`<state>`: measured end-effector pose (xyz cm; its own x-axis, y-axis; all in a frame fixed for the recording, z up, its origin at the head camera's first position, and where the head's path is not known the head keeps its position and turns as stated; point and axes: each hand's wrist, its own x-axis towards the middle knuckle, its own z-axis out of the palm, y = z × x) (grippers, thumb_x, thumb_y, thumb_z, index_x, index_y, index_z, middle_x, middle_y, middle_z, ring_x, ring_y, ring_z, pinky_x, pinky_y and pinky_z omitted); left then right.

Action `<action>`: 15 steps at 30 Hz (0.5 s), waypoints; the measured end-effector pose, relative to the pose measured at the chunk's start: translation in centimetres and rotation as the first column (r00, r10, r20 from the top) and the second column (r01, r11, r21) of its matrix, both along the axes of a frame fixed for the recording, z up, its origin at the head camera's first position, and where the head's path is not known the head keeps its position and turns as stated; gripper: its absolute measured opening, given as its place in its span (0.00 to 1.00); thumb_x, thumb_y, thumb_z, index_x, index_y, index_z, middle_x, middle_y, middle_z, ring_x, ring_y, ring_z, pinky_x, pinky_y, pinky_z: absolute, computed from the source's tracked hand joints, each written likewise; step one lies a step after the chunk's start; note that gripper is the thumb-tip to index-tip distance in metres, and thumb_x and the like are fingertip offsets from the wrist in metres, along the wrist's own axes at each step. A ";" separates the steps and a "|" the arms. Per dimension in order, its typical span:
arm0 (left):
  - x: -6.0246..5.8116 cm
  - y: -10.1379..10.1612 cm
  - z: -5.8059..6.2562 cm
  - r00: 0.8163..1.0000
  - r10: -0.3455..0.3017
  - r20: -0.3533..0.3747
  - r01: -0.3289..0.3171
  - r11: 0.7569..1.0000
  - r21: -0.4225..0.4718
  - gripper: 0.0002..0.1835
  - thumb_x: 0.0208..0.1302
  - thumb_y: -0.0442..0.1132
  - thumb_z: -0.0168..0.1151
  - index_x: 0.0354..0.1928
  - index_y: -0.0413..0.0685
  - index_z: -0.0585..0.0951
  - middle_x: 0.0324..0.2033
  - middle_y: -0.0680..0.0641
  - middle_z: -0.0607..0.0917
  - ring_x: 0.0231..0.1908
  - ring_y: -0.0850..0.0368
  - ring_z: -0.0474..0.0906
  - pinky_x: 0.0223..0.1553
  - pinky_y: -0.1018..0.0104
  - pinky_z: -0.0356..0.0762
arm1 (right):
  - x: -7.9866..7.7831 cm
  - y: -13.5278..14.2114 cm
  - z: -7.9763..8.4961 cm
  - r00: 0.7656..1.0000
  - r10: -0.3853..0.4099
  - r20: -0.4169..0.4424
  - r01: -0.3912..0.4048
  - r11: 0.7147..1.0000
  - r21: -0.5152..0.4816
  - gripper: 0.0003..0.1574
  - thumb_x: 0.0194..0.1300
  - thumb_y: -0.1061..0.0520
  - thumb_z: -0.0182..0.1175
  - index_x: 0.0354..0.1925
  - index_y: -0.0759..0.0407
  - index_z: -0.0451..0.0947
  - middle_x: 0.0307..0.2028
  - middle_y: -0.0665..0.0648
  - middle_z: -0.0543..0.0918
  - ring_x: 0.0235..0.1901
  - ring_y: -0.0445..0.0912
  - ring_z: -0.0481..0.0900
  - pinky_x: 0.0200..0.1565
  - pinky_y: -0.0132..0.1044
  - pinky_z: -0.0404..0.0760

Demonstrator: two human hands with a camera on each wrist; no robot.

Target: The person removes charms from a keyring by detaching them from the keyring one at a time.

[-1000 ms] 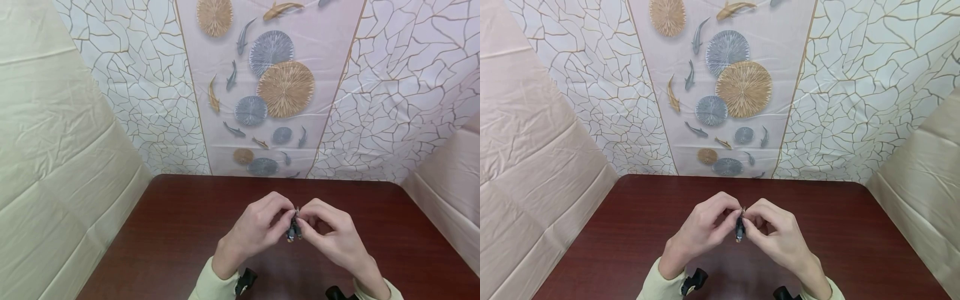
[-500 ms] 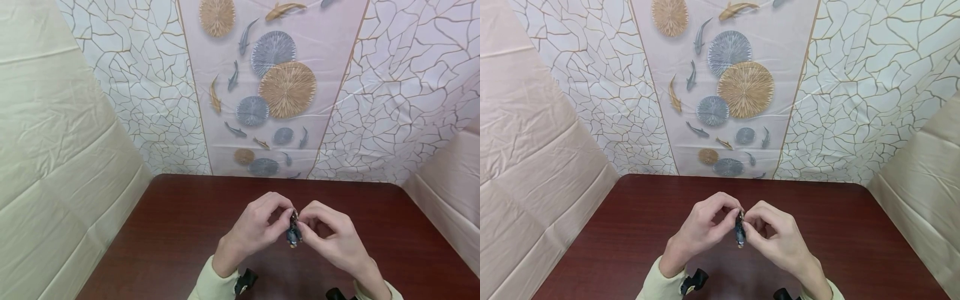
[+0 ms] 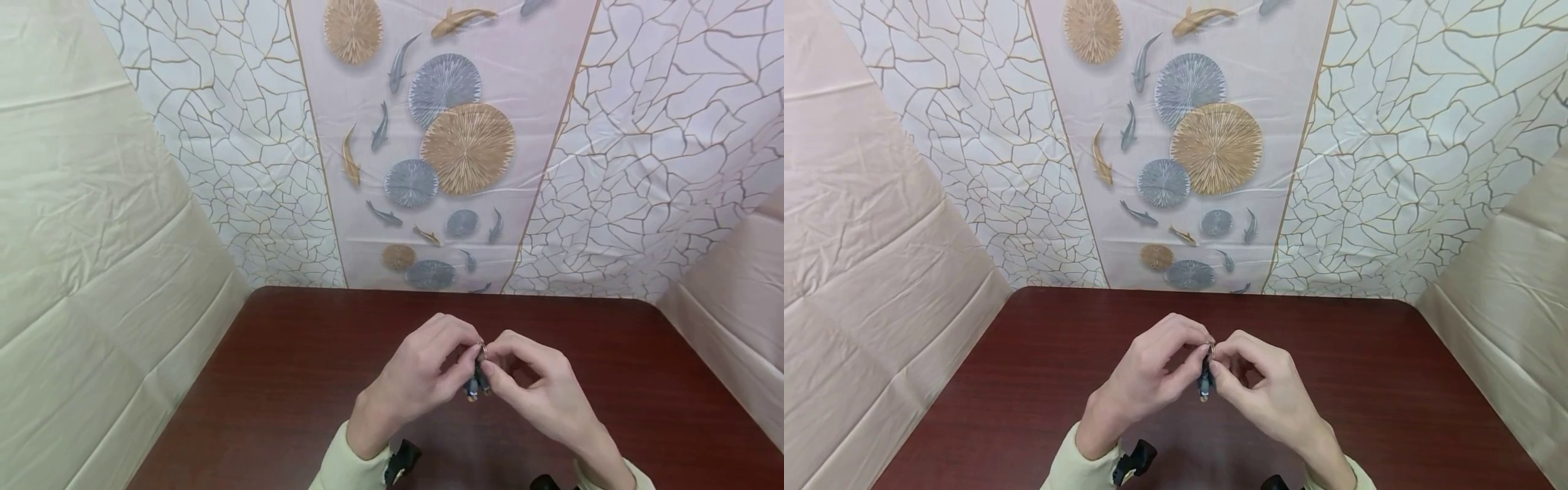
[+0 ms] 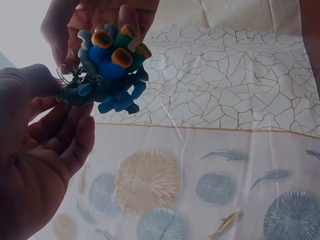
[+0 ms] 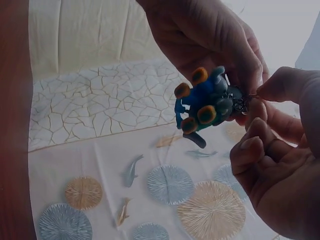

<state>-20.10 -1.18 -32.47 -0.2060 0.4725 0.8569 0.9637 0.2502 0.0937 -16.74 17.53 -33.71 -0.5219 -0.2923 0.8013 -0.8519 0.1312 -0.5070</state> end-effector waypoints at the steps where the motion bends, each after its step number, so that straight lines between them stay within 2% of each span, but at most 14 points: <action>1: 0.0 0.0 0.0 1.000 -0.002 0.009 0.002 1.000 0.006 0.03 0.66 0.32 0.58 0.38 0.45 0.79 0.36 0.54 0.82 0.40 0.63 0.78 0.49 0.79 0.74 | -0.1 0.0 0.0 1.000 0.014 -0.011 -0.014 1.000 -0.011 0.23 0.46 0.84 0.61 0.34 0.62 0.79 0.26 0.50 0.74 0.24 0.35 0.70 0.19 0.26 0.67; 5: 0.0 -0.1 -0.2 0.997 -0.020 0.076 0.018 0.999 0.034 0.04 0.66 0.31 0.59 0.40 0.45 0.80 0.35 0.53 0.85 0.36 0.66 0.79 0.43 0.83 0.75 | -0.3 0.0 0.1 0.995 0.088 -0.056 -0.091 0.995 -0.047 0.20 0.48 0.83 0.61 0.35 0.64 0.80 0.27 0.51 0.75 0.26 0.36 0.70 0.20 0.26 0.66; 10: 0.0 -0.1 -0.4 0.981 -0.073 0.182 0.063 0.996 0.064 0.03 0.67 0.31 0.58 0.39 0.43 0.80 0.31 0.51 0.85 0.29 0.68 0.80 0.35 0.86 0.75 | -0.5 -0.1 0.2 0.988 0.131 -0.078 -0.134 0.990 -0.040 0.18 0.50 0.82 0.62 0.35 0.65 0.79 0.28 0.52 0.75 0.27 0.36 0.71 0.21 0.26 0.67; 12: 0.0 -0.1 -0.5 0.977 -0.087 0.193 0.075 0.995 0.067 0.03 0.67 0.30 0.57 0.38 0.43 0.79 0.31 0.51 0.84 0.28 0.68 0.79 0.34 0.86 0.75 | -0.5 -0.1 0.2 0.989 0.134 -0.066 -0.136 0.990 -0.033 0.19 0.50 0.83 0.61 0.35 0.65 0.79 0.28 0.52 0.75 0.27 0.37 0.71 0.21 0.26 0.68; 15: -0.1 -0.1 -0.5 0.982 -0.087 0.170 0.078 0.995 0.059 0.03 0.66 0.30 0.57 0.38 0.43 0.79 0.31 0.51 0.84 0.29 0.68 0.79 0.33 0.85 0.76 | -0.5 -0.1 0.1 0.993 0.110 -0.045 -0.111 0.994 -0.018 0.19 0.50 0.83 0.59 0.34 0.64 0.78 0.28 0.53 0.76 0.27 0.37 0.73 0.21 0.27 0.70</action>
